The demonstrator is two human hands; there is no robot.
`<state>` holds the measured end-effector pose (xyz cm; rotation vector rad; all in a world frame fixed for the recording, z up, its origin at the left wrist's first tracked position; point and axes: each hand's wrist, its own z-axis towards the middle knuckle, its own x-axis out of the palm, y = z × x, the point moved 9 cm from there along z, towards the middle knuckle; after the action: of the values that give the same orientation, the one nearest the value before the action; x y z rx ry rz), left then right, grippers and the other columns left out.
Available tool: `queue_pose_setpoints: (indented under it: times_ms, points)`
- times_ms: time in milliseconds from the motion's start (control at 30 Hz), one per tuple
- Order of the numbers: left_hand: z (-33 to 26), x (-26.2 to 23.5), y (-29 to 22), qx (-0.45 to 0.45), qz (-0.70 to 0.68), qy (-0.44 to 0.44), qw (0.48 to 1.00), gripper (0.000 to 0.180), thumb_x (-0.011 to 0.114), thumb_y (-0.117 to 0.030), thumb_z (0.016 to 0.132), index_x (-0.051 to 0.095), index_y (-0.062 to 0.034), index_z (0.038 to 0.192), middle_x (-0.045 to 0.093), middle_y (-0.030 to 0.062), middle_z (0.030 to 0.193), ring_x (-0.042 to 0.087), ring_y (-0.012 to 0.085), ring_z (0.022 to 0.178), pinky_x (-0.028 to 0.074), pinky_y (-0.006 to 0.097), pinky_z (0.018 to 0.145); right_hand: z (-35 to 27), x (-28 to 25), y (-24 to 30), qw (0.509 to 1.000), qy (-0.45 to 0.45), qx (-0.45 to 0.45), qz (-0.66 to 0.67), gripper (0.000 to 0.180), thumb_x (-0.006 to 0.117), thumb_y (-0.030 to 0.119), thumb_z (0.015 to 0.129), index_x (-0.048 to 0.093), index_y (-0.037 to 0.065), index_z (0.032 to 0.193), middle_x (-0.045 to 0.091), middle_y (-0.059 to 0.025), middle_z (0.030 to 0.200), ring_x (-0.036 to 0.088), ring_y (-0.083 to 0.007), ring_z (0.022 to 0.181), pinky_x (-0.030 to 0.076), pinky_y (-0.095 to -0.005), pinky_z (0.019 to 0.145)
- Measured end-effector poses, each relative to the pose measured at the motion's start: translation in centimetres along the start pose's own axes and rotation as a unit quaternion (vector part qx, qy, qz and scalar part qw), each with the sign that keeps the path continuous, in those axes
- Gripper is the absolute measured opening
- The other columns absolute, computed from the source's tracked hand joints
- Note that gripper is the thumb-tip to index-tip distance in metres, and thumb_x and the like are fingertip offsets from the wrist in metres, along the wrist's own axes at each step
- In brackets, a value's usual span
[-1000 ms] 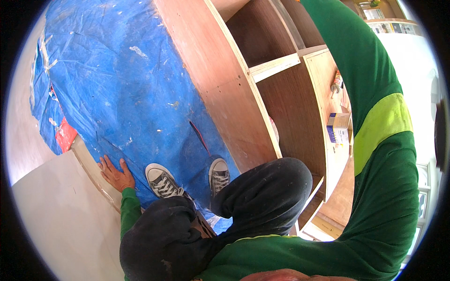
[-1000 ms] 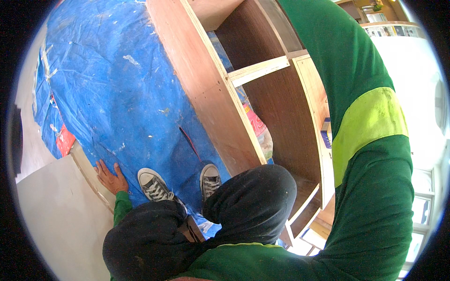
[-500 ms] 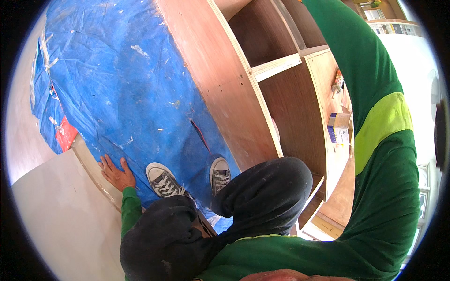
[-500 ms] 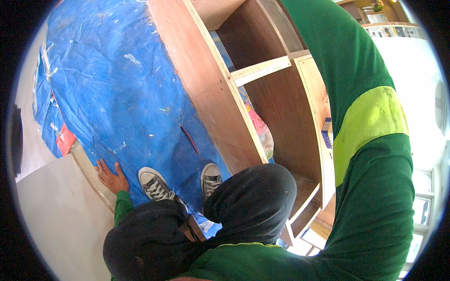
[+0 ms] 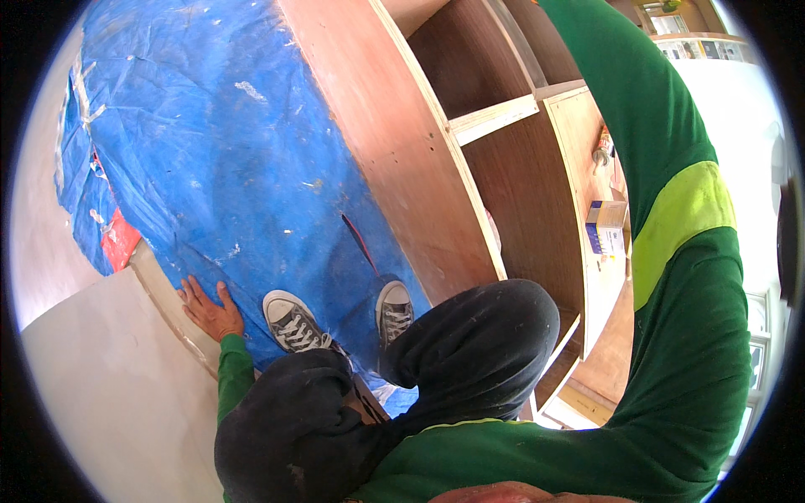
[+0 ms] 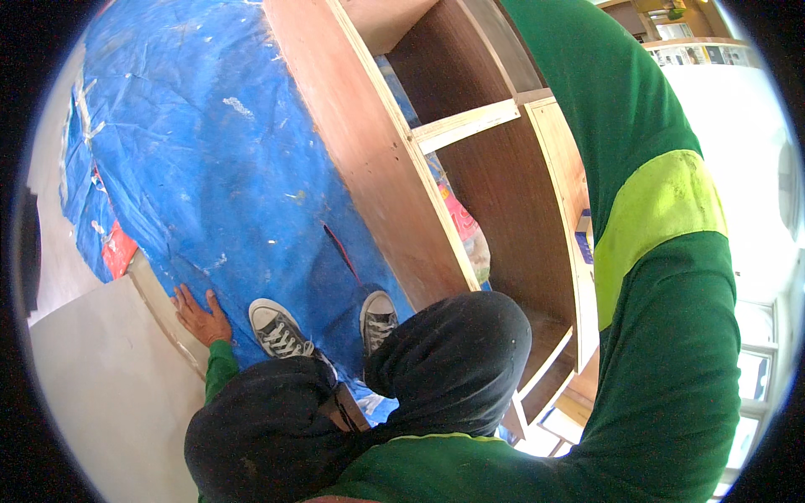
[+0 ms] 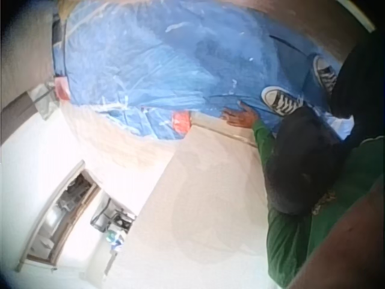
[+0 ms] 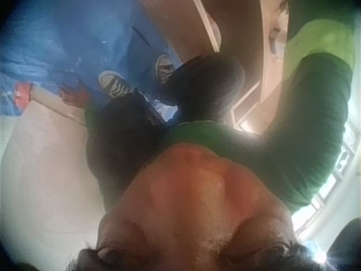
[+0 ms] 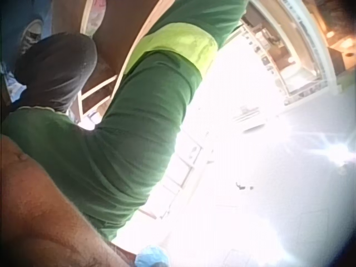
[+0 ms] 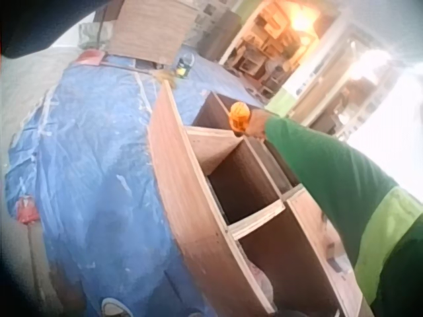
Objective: The person assembles a wooden cabinet by securing internal dividers and panels using a cordless drill and screws. They position wooden pieces, align them within the frame, and drive screws to fasten the components together.
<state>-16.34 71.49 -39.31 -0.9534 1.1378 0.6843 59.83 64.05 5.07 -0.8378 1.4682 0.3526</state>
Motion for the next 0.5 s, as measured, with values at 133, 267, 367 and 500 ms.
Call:
queue_pose_setpoints:
  times_ms: [133, 267, 367, 500]
  points:
    - [0.0, -0.2, -0.2, -0.002, -0.004, -0.004, 1.000, 0.074, 0.055, -0.053, 0.110, 0.039, -0.0096, 0.167, 0.035, 0.0143, 0.175, 0.025, 0.0367, 0.165, 0.018, 0.060, 0.132, 0.7, 0.1, -0.3, 1.000, 0.006, 0.003, -0.002, 0.032, 0.075, 0.035, 0.087, 0.078, 0.003, 0.087, 0.072, -0.0123, 0.069, 0.072, -0.0276, 0.061, 0.058, -0.0392, 0.059]
    - [-0.1, -0.5, -0.6, 0.005, -0.013, -0.009, 1.000, 0.074, 0.055, -0.053, 0.110, 0.039, -0.0097, 0.168, 0.035, 0.0143, 0.175, 0.025, 0.0365, 0.164, 0.018, 0.060, 0.133, 1.3, 0.5, -1.2, 1.000, 0.012, 0.005, 0.000, 0.029, 0.075, 0.032, 0.086, 0.078, 0.003, 0.085, 0.072, -0.0121, 0.067, 0.071, -0.0276, 0.060, 0.058, -0.0392, 0.058]
    - [0.0, -0.6, -0.5, -0.004, -0.012, 0.000, 1.000, 0.074, 0.054, -0.052, 0.110, 0.038, -0.0095, 0.168, 0.034, 0.0136, 0.175, 0.024, 0.0364, 0.165, 0.018, 0.059, 0.133, 1.3, 0.1, -0.9, 1.000, -0.012, 0.003, -0.004, 0.025, 0.075, 0.027, 0.086, 0.078, 0.003, 0.081, 0.071, -0.0115, 0.065, 0.071, -0.0272, 0.059, 0.057, -0.0390, 0.057]
    - [0.1, -0.6, -1.0, 0.005, -0.013, -0.003, 1.000, 0.075, 0.054, -0.054, 0.110, 0.037, -0.0101, 0.168, 0.034, 0.0129, 0.176, 0.023, 0.0362, 0.165, 0.018, 0.059, 0.133, -0.3, -1.2, 0.7, 0.988, -0.052, -0.108, 0.101, 0.027, 0.077, 0.030, 0.086, 0.078, 0.004, 0.092, 0.073, -0.0133, 0.071, 0.071, -0.0275, 0.060, 0.057, -0.0397, 0.058]
